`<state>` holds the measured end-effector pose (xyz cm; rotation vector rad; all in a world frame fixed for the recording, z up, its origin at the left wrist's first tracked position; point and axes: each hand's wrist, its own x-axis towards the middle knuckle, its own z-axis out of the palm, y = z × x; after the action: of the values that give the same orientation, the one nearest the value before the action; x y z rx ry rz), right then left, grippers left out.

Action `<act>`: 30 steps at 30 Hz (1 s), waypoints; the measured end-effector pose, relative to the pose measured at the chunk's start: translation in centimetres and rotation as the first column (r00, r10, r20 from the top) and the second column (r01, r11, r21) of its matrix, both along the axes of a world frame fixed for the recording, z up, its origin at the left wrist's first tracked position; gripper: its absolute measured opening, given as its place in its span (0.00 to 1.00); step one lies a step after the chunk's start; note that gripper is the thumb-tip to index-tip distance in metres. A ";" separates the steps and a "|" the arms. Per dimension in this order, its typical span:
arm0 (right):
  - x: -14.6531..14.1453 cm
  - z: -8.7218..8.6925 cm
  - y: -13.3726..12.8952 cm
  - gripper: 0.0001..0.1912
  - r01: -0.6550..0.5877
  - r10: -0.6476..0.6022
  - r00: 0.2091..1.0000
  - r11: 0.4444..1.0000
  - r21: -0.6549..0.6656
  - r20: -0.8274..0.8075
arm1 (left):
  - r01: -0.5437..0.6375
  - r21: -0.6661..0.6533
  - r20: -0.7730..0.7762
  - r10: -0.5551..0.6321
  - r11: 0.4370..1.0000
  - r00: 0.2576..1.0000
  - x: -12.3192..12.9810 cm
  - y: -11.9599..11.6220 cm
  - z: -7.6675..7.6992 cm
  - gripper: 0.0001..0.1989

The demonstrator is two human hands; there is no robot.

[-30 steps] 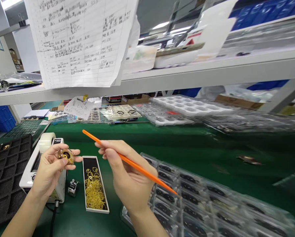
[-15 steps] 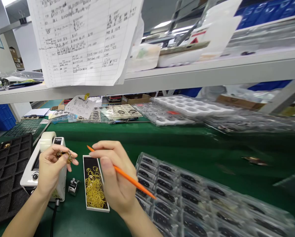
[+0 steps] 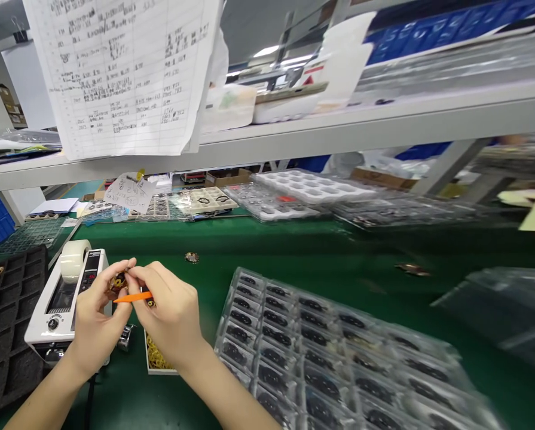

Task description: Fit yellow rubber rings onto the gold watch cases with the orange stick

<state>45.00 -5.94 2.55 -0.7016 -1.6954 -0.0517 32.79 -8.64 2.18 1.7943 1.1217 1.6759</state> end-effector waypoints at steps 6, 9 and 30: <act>0.4 0.6 0.2 0.08 -0.175 0.165 0.983 0.976 -0.133 -0.080 | 0.007 0.011 -0.085 -0.006 1.000 0.996 0.1 0.1 0.0 0.21; 0.8 1.1 0.3 0.08 -0.336 0.296 0.940 0.885 -0.322 -0.168 | -0.025 0.005 -0.063 0.026 1.000 0.998 -0.5 0.9 -0.1 0.20; 13.9 0.8 -0.6 0.10 0.563 -0.385 0.820 0.674 -0.479 0.423 | -0.248 -0.015 0.195 0.246 0.969 0.949 -4.3 2.4 3.1 0.17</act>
<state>58.86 -6.57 3.38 -1.6887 -1.7619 0.0043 28.45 -6.23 5.31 1.5027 1.2930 1.9558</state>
